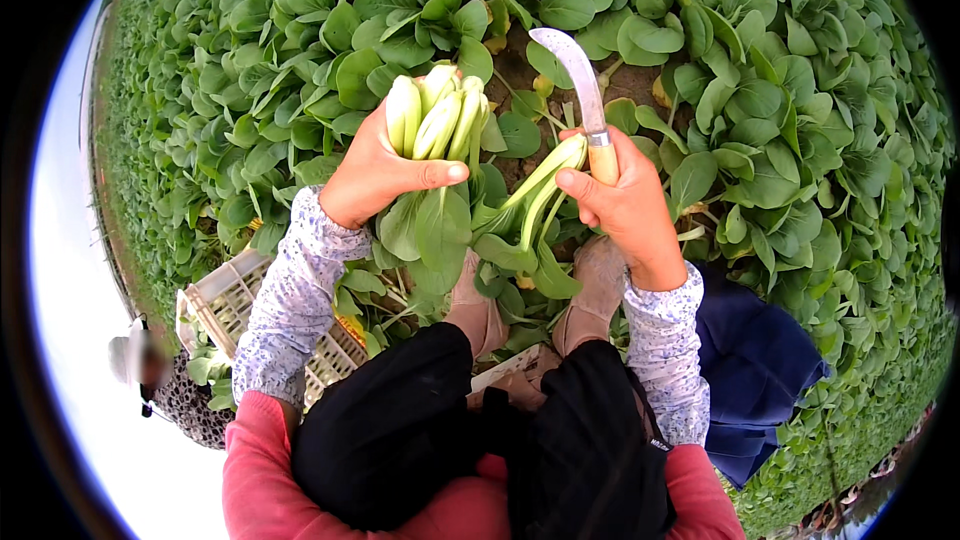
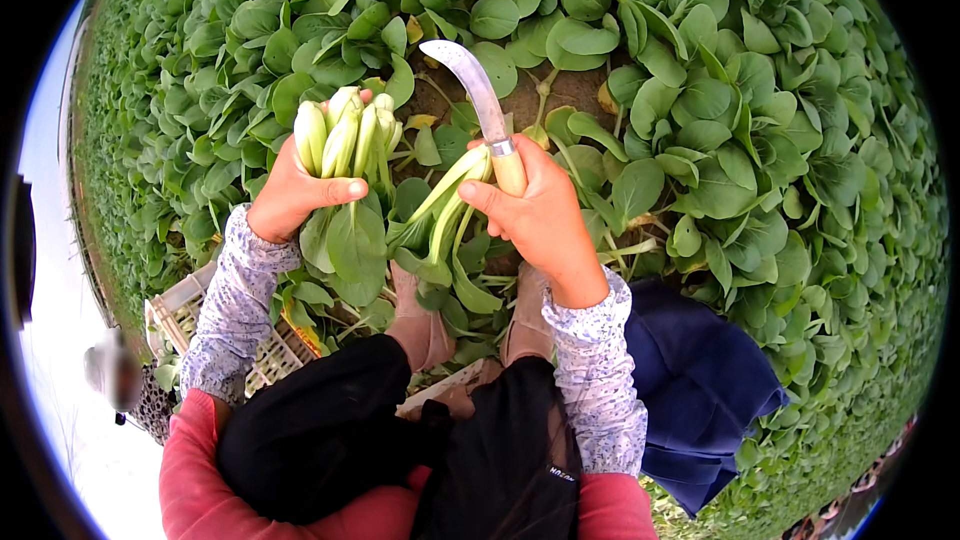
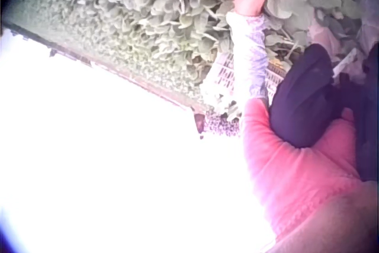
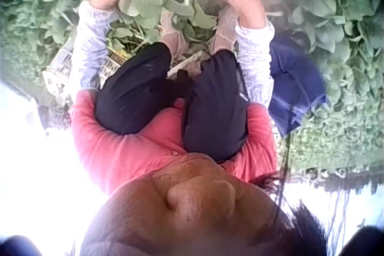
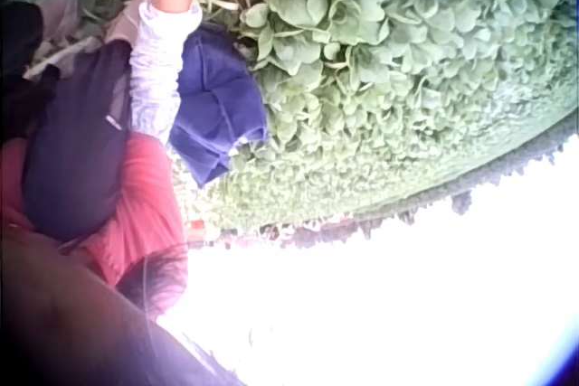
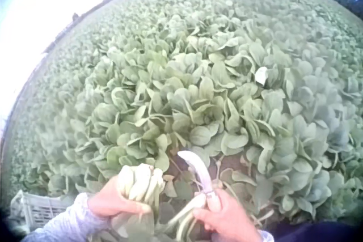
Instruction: The person sits on the ground in a field and uses a sickle to cut bunches of leafy green vegetables. They trim the stems and place the harvested vegetables into a white plastic basket.
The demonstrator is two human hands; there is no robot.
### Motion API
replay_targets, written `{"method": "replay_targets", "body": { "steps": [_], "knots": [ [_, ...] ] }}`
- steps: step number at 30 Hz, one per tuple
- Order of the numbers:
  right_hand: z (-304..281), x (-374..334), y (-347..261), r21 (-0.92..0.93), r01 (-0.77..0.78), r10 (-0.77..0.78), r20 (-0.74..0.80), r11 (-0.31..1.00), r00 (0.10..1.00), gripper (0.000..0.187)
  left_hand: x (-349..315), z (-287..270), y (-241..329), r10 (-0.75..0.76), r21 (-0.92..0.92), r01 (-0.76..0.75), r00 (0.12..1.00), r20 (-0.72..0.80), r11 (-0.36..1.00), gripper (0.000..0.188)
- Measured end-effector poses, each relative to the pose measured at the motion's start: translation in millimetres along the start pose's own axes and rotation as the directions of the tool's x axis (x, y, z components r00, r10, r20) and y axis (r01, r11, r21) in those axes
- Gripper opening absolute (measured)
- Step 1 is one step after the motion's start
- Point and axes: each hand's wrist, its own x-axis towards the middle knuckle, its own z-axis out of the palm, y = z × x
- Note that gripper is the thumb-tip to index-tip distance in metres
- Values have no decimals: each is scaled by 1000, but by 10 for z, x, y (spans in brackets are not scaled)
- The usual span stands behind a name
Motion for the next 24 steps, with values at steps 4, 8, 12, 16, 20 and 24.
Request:
{"method": "replay_targets", "body": {
  "steps": [4,8,12,16,20,24],
  "knots": [
    [349,15,119,224,3,0,-14,975,1000,34,120,292,-245,108,-29,-104,973,202,994,110],
    [286,4,185,15,3,-2,-117,1000,993,32,80,401,-377,-25,-90,39,988,152,995,111],
    [140,-12,199,-112,-25,18,-64,993,998,28,142,345,-469,-127,-83,144,974,186,986,94],
    [-78,-61,118,-24,-88,87,-43,996,995,23,363,133,-117,-128,365,-21,917,379,931,91],
    [-389,118,263,-291,-69,-7,-254,954,967,16,584,55,286,-133,862,-313,910,392,397,97],
    [-430,339,320,-688,134,-275,-99,713,956,26,850,-214,355,12,974,-194,980,197,-116,104]
  ]
}}
